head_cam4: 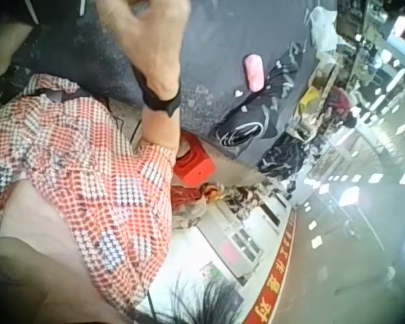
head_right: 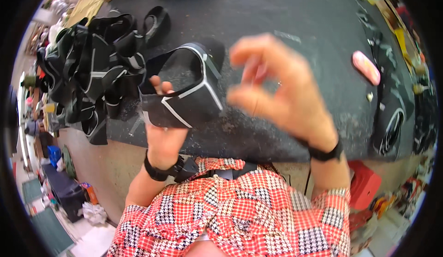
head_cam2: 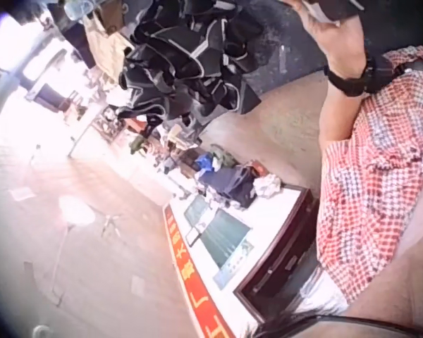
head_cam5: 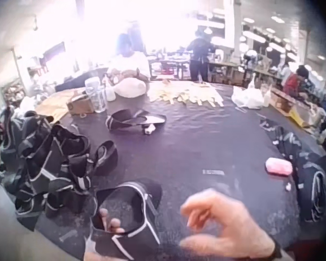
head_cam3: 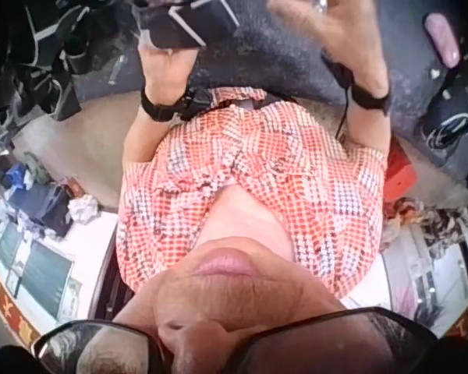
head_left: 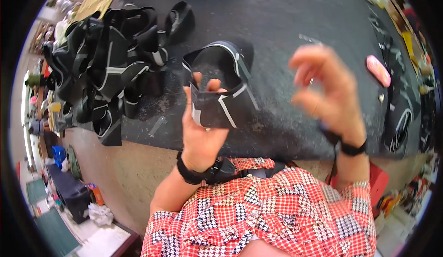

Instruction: The recorder is stripping thin layers or tape from the edges of black leather or synthetic shoe upper components.

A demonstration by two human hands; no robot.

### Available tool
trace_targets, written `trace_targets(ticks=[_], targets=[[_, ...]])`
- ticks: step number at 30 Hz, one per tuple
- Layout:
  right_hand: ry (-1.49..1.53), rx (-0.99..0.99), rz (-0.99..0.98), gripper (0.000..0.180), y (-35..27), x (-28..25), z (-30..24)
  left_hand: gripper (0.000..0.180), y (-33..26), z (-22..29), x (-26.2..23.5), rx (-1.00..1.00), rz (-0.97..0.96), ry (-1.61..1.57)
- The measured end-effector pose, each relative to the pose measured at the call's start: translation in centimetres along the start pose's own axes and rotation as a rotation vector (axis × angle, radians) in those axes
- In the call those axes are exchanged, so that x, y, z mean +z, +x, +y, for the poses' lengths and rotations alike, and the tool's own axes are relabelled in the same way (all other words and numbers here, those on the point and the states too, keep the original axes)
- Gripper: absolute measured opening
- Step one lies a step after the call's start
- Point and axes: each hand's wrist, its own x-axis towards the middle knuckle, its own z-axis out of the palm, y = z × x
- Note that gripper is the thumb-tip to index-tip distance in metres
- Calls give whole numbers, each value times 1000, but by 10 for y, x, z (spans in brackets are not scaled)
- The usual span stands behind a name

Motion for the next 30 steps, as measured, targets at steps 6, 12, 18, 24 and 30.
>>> trace_targets(ticks=[6,12,18,24,30], targets=[[1076,947,-544,35,-64,70,52,29,-7,-19,-11,240,125,564],[1440,863,-90,21,-46,93,57,27,-22,-17,-15,40,303,930],[1058,806,-166,11,-10,57,34,42,-34,48,-2,607,193,1433],[681,633,-81,20,-2,74,20,31,-9,46,35,-435,11,1418],[-196,12,223,23,-18,66,3,32,-13,54,15,-412,40,984]])
